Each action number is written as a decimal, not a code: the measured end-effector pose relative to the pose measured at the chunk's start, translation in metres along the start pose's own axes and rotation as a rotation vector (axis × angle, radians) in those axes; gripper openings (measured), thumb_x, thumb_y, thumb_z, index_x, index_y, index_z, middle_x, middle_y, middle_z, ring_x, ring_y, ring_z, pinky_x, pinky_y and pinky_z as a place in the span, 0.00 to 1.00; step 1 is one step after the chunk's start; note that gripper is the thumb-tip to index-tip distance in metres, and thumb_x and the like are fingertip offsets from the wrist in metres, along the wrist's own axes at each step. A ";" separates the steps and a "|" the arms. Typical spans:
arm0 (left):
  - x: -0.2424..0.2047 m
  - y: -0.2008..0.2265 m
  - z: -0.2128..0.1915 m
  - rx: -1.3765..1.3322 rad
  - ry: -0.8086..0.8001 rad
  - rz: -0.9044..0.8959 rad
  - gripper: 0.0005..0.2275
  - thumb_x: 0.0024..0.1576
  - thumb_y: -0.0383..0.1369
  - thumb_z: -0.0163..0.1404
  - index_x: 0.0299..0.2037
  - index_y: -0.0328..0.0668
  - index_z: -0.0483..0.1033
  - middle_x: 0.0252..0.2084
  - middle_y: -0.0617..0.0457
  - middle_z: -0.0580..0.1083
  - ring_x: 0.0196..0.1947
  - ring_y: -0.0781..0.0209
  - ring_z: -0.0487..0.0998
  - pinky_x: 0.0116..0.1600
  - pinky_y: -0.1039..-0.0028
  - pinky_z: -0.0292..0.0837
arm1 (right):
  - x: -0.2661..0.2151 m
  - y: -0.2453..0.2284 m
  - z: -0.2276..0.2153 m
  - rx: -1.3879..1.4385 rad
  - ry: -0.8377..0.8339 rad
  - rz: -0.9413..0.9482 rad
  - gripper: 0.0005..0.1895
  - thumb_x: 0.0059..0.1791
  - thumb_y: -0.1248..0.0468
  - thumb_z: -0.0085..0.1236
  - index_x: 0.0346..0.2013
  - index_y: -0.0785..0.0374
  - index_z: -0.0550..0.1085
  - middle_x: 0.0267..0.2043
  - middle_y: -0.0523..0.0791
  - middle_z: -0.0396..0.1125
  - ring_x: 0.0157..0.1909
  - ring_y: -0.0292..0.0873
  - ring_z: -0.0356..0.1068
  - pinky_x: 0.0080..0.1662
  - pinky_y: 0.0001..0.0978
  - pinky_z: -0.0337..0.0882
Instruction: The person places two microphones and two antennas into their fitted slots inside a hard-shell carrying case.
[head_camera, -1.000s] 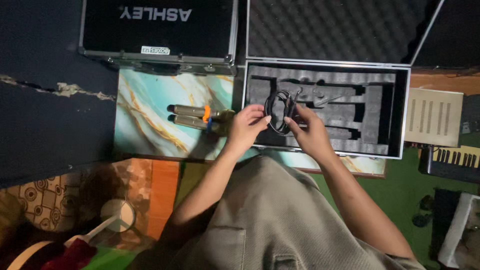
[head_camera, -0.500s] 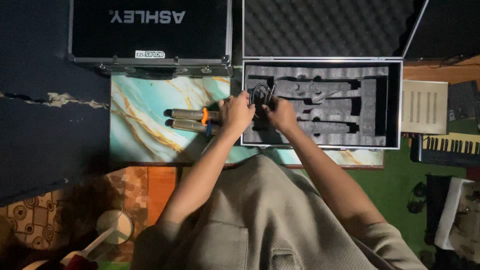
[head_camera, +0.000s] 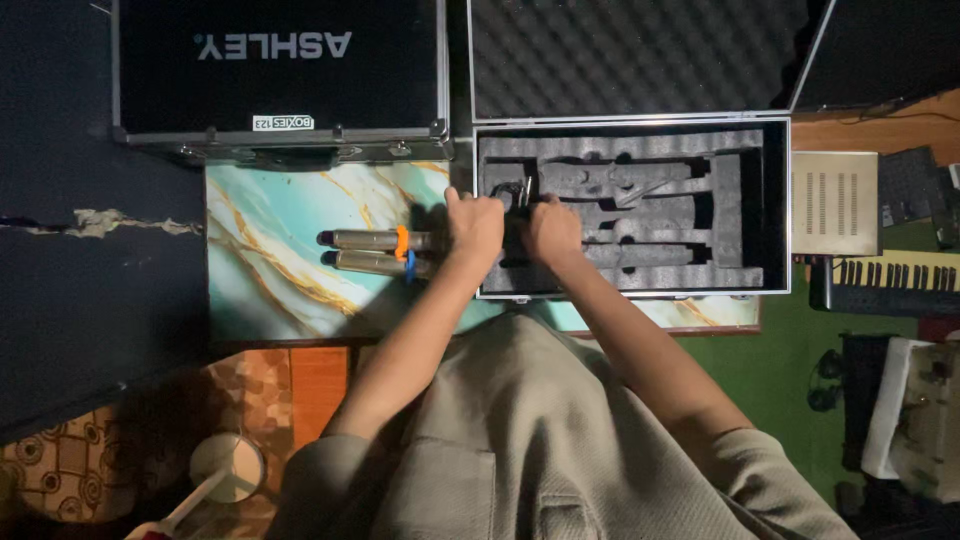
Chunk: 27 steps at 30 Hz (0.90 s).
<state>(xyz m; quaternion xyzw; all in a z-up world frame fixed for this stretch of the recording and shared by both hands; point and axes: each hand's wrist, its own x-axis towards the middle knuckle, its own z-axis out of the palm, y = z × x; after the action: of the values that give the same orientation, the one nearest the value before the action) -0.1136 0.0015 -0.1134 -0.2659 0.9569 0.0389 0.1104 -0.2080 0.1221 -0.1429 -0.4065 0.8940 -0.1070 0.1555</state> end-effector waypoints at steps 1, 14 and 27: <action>0.000 0.000 0.002 0.019 -0.003 -0.001 0.09 0.55 0.30 0.48 0.31 0.51 0.85 0.33 0.49 0.81 0.42 0.52 0.81 0.58 0.51 0.57 | 0.000 0.001 0.005 -0.004 0.015 -0.017 0.22 0.48 0.48 0.62 0.39 0.65 0.79 0.52 0.56 0.71 0.46 0.60 0.74 0.50 0.54 0.70; 0.005 0.002 0.011 0.099 -0.032 0.048 0.10 0.57 0.31 0.48 0.32 0.52 0.85 0.34 0.51 0.82 0.44 0.52 0.80 0.57 0.53 0.56 | -0.007 -0.003 -0.002 -0.115 0.127 -0.088 0.24 0.48 0.46 0.61 0.49 0.60 0.76 0.54 0.52 0.66 0.57 0.54 0.65 0.52 0.54 0.62; -0.076 -0.012 -0.102 -0.359 0.309 0.061 0.14 0.59 0.39 0.52 0.51 0.44 0.81 0.50 0.51 0.78 0.55 0.45 0.72 0.67 0.29 0.40 | -0.049 -0.020 -0.112 0.311 0.274 -0.255 0.24 0.49 0.55 0.68 0.55 0.66 0.76 0.52 0.53 0.70 0.52 0.58 0.70 0.52 0.50 0.70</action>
<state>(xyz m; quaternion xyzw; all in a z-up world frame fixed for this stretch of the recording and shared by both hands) -0.0633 0.0156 0.0030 -0.2553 0.9476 0.1706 -0.0879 -0.2048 0.1534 -0.0228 -0.4689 0.8209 -0.3163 0.0787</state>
